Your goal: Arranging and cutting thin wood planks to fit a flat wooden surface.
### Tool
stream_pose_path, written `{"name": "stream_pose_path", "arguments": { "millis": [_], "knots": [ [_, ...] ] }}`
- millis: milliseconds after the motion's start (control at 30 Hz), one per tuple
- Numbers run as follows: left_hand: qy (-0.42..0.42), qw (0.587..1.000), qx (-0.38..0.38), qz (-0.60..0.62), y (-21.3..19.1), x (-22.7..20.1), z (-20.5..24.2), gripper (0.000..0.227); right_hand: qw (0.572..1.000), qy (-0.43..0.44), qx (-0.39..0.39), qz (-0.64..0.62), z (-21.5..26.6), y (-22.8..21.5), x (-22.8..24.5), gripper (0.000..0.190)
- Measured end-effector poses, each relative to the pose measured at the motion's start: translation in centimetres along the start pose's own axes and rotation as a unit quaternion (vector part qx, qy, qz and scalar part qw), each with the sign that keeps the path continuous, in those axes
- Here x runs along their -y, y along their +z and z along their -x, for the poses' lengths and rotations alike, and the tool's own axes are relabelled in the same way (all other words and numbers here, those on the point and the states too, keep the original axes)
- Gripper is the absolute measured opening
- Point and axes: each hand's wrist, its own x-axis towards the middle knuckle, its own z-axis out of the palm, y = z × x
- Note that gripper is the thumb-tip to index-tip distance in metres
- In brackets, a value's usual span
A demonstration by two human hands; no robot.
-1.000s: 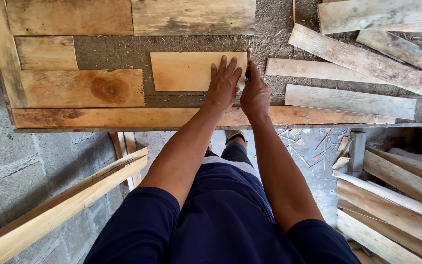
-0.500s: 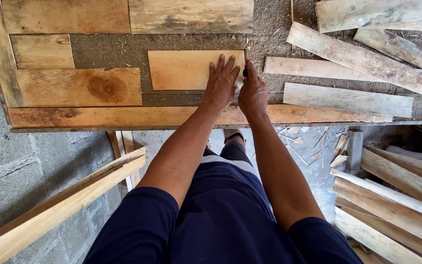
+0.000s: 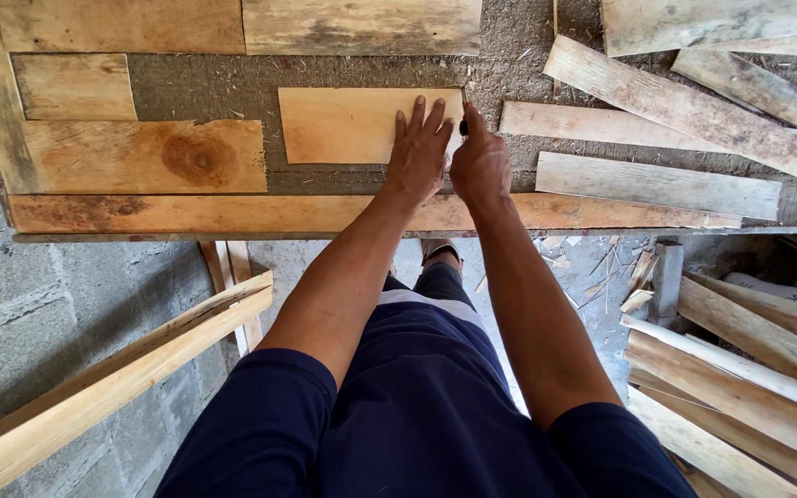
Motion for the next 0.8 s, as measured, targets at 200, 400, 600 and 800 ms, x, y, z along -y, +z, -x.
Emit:
{"name": "stream_pose_path", "arguments": {
  "millis": [200,400,600,800],
  "knots": [
    [-0.006,0.999,0.029,-0.030,-1.6,-0.5,0.6,0.080,1.000,0.011,0.025,0.011,-0.5,-1.7,1.1,0.053],
    [0.014,0.999,-0.012,-0.042,-1.0,-0.6,0.5,0.083,0.997,0.045,0.055,-0.003,1.1,-4.0,2.4,0.060],
    [-0.004,1.000,0.000,0.011,-2.4,-1.0,1.2,0.081,0.984,0.118,0.135,0.005,3.2,-6.3,4.2,0.050],
    [0.005,0.999,-0.030,0.030,-1.5,-0.3,1.1,0.073,0.988,0.095,0.110,-0.051,4.5,-6.2,4.3,0.052]
  ]
}}
